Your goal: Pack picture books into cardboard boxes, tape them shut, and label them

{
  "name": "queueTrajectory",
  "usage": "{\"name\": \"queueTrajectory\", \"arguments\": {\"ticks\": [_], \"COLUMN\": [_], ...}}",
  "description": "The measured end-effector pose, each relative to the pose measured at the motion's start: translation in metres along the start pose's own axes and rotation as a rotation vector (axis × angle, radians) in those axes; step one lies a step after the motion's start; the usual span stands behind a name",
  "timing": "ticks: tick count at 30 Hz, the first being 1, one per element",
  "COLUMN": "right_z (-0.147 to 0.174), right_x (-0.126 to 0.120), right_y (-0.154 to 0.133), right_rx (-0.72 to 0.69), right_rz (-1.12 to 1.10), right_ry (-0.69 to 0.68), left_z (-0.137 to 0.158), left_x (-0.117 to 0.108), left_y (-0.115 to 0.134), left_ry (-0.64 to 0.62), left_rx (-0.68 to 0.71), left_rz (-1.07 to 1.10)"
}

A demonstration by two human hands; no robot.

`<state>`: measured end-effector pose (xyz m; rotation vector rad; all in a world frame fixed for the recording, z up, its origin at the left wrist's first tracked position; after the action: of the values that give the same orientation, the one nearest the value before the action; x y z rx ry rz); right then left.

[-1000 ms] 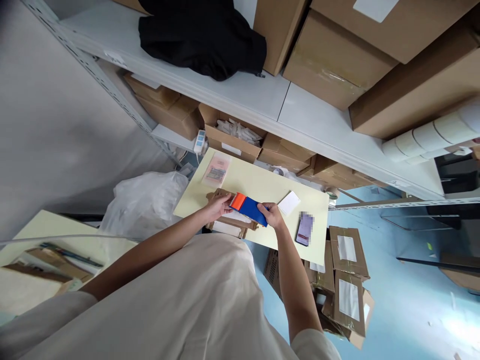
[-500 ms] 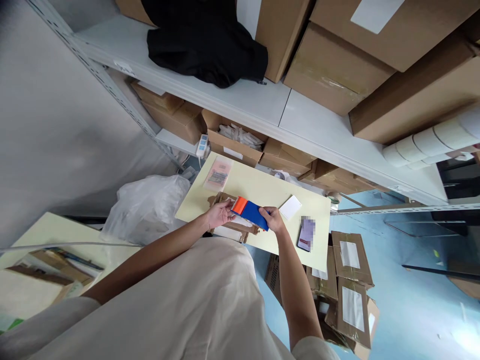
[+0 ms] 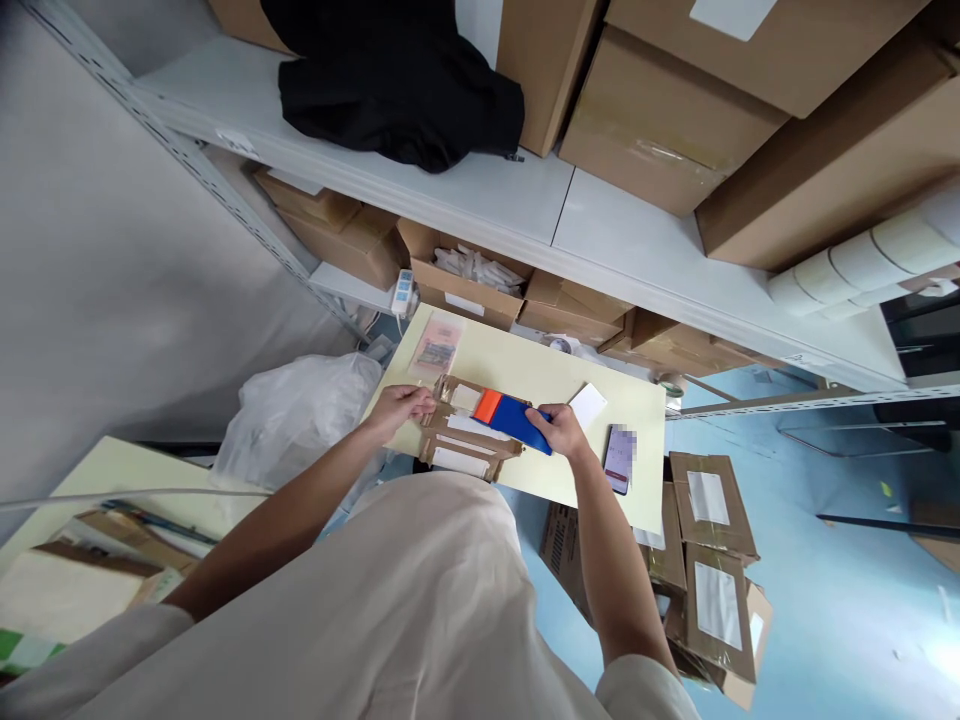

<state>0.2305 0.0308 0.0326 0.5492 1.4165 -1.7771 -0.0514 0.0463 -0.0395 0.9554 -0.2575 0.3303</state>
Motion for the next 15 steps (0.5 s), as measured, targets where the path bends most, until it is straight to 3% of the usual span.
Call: {"name": "queueTrajectory", "arguments": {"ticks": [7,15], "right_z": [0.004,0.0], "right_x": [-0.018,-0.012], "right_y": [0.01,0.013], "right_rx": [0.024,0.013], "right_rz": [0.132,0.238], "right_ry": [0.024,0.025], "left_z": [-0.015,-0.022], "left_x": [-0.028,-0.049], "left_y": [0.016,-0.004], "left_ry": [0.1,0.117], "left_rx": [0.016,0.015], "left_rz": [-0.081,-0.165]}}
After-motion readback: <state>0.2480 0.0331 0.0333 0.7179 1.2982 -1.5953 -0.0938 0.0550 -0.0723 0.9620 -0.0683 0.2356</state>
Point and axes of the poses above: each hand's wrist, its own z-axis away from the middle knuckle, its own x-axis out of the palm, y = z × x, the point moved 7 cm from there along -z, towards the middle knuckle, and after that the axes turned 15 degrees about z, right-handed, at the moved point
